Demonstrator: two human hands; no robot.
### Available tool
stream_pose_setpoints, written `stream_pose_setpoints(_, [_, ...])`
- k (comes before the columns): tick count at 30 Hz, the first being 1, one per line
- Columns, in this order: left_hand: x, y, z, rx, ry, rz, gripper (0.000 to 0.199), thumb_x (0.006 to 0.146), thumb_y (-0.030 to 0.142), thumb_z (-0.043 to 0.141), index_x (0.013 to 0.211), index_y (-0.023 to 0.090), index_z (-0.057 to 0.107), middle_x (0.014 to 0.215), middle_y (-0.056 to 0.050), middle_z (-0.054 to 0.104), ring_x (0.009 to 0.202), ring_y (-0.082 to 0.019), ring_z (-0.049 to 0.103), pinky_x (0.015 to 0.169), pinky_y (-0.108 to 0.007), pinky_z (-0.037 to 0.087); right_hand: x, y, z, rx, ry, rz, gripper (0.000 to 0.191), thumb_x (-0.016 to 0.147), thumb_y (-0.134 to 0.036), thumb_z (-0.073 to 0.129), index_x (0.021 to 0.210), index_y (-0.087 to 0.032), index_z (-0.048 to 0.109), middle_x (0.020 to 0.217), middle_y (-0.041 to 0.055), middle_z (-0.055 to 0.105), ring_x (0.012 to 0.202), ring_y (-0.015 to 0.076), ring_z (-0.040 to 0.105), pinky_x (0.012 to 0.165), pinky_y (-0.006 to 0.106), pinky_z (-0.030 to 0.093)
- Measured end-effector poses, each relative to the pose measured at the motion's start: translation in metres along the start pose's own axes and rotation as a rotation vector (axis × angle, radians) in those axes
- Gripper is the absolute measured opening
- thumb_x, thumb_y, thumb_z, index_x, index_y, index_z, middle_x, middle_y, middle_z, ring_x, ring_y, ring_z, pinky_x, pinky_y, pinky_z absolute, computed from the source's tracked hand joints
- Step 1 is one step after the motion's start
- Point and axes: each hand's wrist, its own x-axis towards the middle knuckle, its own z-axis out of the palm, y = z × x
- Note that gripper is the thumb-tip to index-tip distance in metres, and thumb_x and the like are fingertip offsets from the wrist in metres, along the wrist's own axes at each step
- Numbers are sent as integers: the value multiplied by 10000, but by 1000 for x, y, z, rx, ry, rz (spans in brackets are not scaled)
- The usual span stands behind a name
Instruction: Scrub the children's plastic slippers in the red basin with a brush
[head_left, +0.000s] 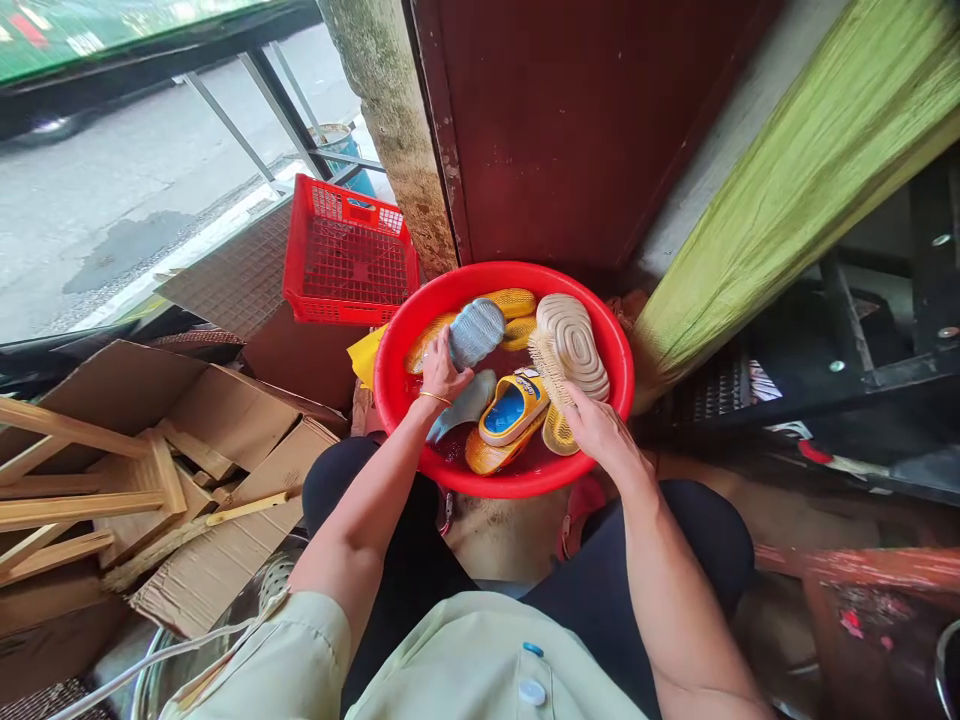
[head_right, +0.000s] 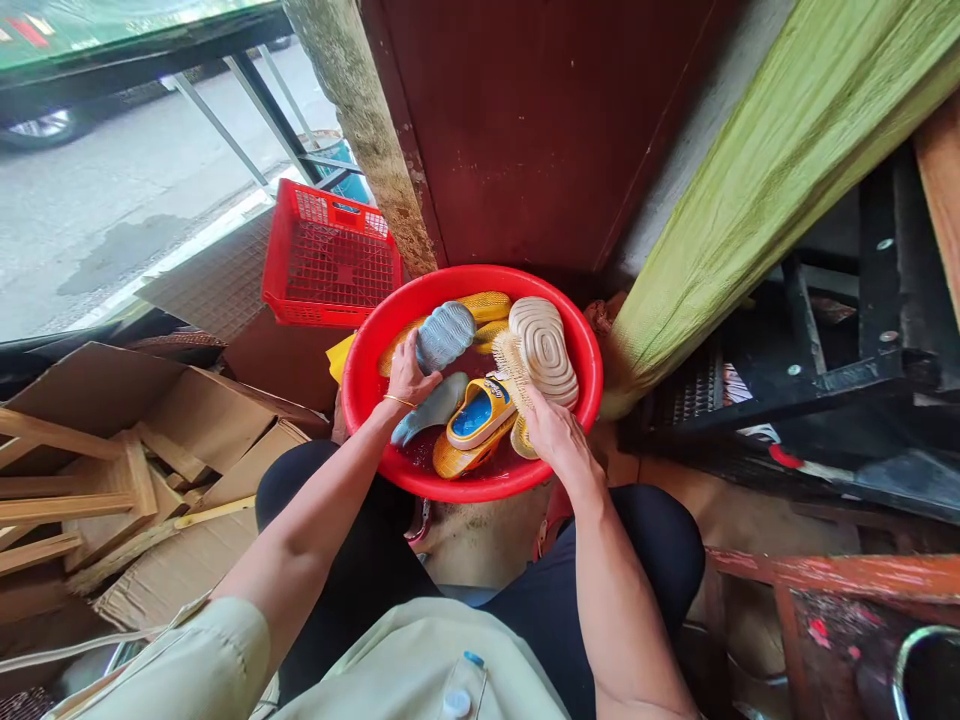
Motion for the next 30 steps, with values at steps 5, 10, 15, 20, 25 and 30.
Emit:
stream_pose_setpoints(5, [-3,25,-17,-234,80,178,991,746,301,704,1612,117,260,1630,-181,372,1520,-356,338,1292,-470,254,-2,-1,1,34,27,-16,536,1044,-292,417,1574,-244,486,1368,98,722,1287,273,665,1076,353,507])
stream_pose_setpoints(10, [-12,51,-26,-760,-60,70,832,789,445,655,1534,166,413,1401,-133,617,1351,-342,545,1122,-472,483,1,-10,0,104,147,8,558,1037,-302,391,1575,-192,490,1427,127,680,1278,292,666,1085,383,516])
stream_pose_setpoints(15, [-37,53,-32,-1175,-432,-308,601,836,437,540,1389,205,578,1060,-90,736,929,-266,725,751,-391,621,-2,-39,17,95,99,-66,601,1066,-327,318,1648,-192,384,1325,137,723,1125,267,723,1000,357,563])
stream_pose_setpoints(20, [-63,45,-11,-1384,-369,-443,490,721,316,681,1199,225,621,930,-25,723,706,-167,681,543,-228,534,-4,-71,38,-275,-66,-52,599,1083,-261,335,1676,-340,309,1216,142,710,927,261,744,824,353,566])
stream_pose_setpoints(25, [-71,41,-1,-1329,-477,-627,409,773,304,683,1169,216,628,801,-16,700,604,-169,661,512,-246,539,16,-71,33,-362,-57,27,596,1098,-253,275,1685,-356,268,1197,153,695,962,269,732,795,351,542])
stream_pose_setpoints(30, [-67,40,-7,-1449,-499,-672,471,772,287,724,1235,228,663,837,-9,714,621,-165,657,535,-251,544,24,-74,32,-329,-37,46,588,1101,-252,241,1688,-278,265,1165,174,705,981,279,725,806,350,529])
